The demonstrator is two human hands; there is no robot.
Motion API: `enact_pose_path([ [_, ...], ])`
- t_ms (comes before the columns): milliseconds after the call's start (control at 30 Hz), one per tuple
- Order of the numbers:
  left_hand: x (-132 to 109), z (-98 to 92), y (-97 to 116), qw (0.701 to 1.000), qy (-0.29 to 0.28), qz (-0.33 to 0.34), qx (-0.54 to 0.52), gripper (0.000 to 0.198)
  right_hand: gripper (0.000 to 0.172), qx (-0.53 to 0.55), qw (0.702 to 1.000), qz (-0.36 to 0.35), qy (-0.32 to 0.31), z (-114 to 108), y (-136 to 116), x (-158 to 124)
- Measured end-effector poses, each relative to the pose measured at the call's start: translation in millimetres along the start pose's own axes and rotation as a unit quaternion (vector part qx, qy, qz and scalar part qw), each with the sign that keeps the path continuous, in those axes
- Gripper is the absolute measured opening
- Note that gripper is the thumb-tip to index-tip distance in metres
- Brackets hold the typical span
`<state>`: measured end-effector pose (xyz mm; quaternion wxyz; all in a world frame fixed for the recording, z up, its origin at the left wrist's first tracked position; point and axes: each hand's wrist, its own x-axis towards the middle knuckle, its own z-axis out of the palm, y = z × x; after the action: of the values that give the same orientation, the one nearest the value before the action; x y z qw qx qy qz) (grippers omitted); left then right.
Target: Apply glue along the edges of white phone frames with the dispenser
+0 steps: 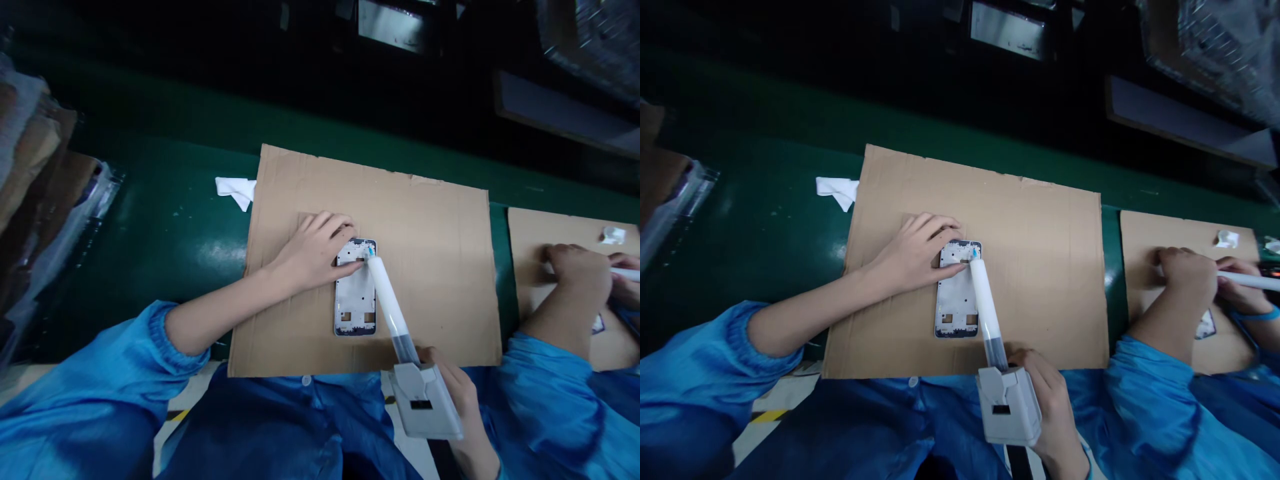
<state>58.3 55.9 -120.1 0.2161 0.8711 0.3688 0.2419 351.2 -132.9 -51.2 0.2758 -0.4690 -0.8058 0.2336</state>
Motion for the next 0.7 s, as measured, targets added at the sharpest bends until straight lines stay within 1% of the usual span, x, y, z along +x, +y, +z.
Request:
enact_pose_path([
  [300,-1,3.1,-1,1.0,0.013,0.003,0.003,0.044,0.01,0.0,1.0,0.02,0.014,0,-2,-1],
  [500,-2,3.0,-2,1.0,0.013,0.0,0.007,0.046,0.016,-0.001,1.0,0.009,0.005,5,6,-14],
  [633,-3,2.1,-3,1.0,0.018,0.003,0.011,0.046,0.024,0.009,1.0,0.025,-0.005,8,13,-25],
  [700,-3,2.2,-4,1.0,0.02,0.006,0.018,0.045,0.024,0.013,0.999,0.037,-0.007,10,17,-30],
])
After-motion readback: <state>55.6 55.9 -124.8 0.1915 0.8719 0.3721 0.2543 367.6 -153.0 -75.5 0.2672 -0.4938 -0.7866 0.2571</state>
